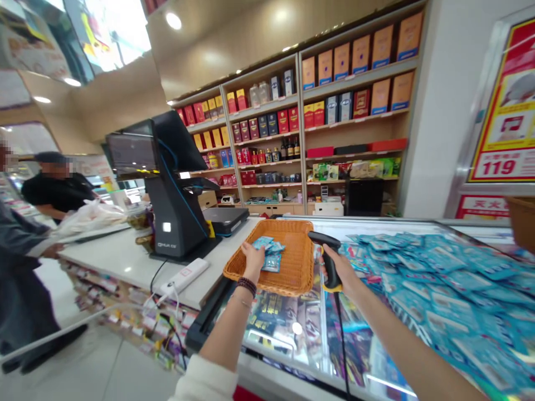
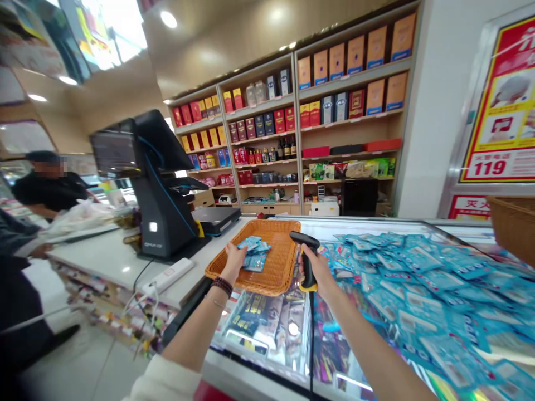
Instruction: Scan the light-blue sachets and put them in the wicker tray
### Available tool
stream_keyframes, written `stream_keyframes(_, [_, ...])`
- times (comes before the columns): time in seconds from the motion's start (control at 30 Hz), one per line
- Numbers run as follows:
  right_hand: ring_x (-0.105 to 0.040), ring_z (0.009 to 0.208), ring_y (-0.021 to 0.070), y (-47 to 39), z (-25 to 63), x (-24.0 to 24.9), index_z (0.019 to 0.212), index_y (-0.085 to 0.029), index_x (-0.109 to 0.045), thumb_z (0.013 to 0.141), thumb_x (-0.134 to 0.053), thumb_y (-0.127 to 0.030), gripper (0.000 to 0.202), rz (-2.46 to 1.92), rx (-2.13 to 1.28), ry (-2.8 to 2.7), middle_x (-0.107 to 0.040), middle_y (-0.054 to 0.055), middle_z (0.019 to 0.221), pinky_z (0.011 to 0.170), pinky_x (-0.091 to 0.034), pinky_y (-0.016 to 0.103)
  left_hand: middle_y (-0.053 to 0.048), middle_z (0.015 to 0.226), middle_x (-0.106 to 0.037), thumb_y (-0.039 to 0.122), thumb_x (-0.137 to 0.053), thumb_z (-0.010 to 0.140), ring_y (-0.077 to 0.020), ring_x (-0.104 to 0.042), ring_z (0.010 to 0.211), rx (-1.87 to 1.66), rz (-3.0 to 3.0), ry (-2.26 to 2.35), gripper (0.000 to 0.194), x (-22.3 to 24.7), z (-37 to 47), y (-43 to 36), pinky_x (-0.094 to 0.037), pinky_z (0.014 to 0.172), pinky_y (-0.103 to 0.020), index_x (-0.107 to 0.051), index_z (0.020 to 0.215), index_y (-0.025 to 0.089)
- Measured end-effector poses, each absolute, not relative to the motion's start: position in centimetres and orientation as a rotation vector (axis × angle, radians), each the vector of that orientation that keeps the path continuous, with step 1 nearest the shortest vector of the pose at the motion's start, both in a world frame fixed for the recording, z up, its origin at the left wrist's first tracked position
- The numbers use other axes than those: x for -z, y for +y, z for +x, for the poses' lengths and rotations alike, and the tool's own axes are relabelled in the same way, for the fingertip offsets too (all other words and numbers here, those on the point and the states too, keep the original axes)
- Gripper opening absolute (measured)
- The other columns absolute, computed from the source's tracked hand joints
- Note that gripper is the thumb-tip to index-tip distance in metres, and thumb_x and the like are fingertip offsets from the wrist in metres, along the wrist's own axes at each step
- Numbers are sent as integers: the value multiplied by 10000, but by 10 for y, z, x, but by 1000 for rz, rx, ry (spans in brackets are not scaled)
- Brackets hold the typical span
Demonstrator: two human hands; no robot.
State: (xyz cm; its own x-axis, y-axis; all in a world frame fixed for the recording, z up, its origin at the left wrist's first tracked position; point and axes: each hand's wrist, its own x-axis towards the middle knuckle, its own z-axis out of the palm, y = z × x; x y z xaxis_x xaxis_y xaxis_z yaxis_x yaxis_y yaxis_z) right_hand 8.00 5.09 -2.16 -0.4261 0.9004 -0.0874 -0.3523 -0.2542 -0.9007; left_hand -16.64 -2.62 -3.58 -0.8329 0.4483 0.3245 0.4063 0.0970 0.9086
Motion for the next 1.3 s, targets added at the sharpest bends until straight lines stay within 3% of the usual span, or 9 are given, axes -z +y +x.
stream_keyframes(0.07, [-528, 373, 98, 54, 94, 21, 791, -180, -655, 912, -784, -377, 265, -794, -1763, -1076, -621, -17, 566, 331, -436, 192, -314, 1735, -224, 220, -651, 841, -391, -98, 1668, -1817, 953, 2366, 826, 36, -150, -18, -215, 1332, -534, -341, 1585, 41])
stream_keyframes(0.13, [-526, 375, 96, 61, 115, 21, 772, -179, -646, 913, -782, -370, 274, -789, -1694, -1074, -627, -12, 574, 337, -438, 195, -273, 1776, -114, 240, -633, 858, -351, -41, 1679, -1800, 1160, 2272, 851, 38, -119, -5, -155, 1350, -498, -298, 1618, 59])
stream_keyframes(0.37, [-536, 410, 109, 93, 225, 15, 904, -184, -716, 850, -828, -411, 259, -790, -1479, -973, -629, -24, 604, 350, -449, 216, -208, 1490, -614, 264, -780, 780, -380, -481, 1494, -1769, 1626, 1524, 509, 53, 35, 60, -280, 1309, -533, -681, 1276, 200])
stream_keyframes(0.63, [-528, 424, 126, 90, 283, 48, 879, -229, -696, 704, -907, -521, 400, -838, -1283, -913, -627, -41, 591, 355, -446, 255, -323, 1577, -491, 336, -1014, 434, -516, -395, 1523, -1241, 1676, 1719, 1104, 91, 133, 88, -294, 1263, -600, -582, 1429, 134])
stream_keyframes(0.77, [-527, 423, 118, 92, 268, 63, 868, -234, -672, 655, -908, -614, 495, -813, -1260, -877, -622, -57, 581, 370, -457, 252, -305, 1381, -652, 236, -971, 532, -472, -561, 1390, -1303, 1641, 1720, 923, 92, 124, 91, -402, 1185, -534, -615, 1374, 113])
stream_keyframes(0.83, [-525, 418, 113, 97, 257, 65, 867, -236, -660, 640, -907, -635, 522, -802, -1262, -871, -620, -65, 575, 373, -455, 245, -197, 1103, -761, 179, -932, 573, -416, -679, 1215, -1370, 1543, 1664, 742, 90, 112, 91, -470, 1104, -495, -674, 1268, 146])
stream_keyframes(0.93, [-529, 420, 119, 103, 238, 63, 866, -241, -652, 650, -901, -624, 505, -795, -1271, -893, -618, -61, 575, 378, -450, 254, -43, 752, -695, 119, -872, 614, -335, -734, 983, -1466, 1361, 1652, 464, 89, 95, 90, -518, 991, -434, -726, 1049, 190])
stream_keyframes(1.13, [-514, 422, 114, 107, 217, 60, 884, -235, -671, 632, -899, -628, 520, -718, -1330, -960, -612, -56, 590, 391, -433, 259, -16, 774, -653, 198, -791, 791, -220, -704, 743, -1751, 1064, 1779, 156, 94, 60, 84, -553, 799, -334, -655, 868, 205])
stream_keyframes(1.3, [-530, 432, 115, 101, 215, 54, 926, -229, -696, 627, -911, -628, 543, -710, -1368, -1018, -620, -48, 611, 384, -426, 253, 38, 654, -558, 249, -802, 821, -150, -610, 577, -1896, 867, 1666, 264, 100, 43, 84, -522, 609, -246, -552, 740, 222])
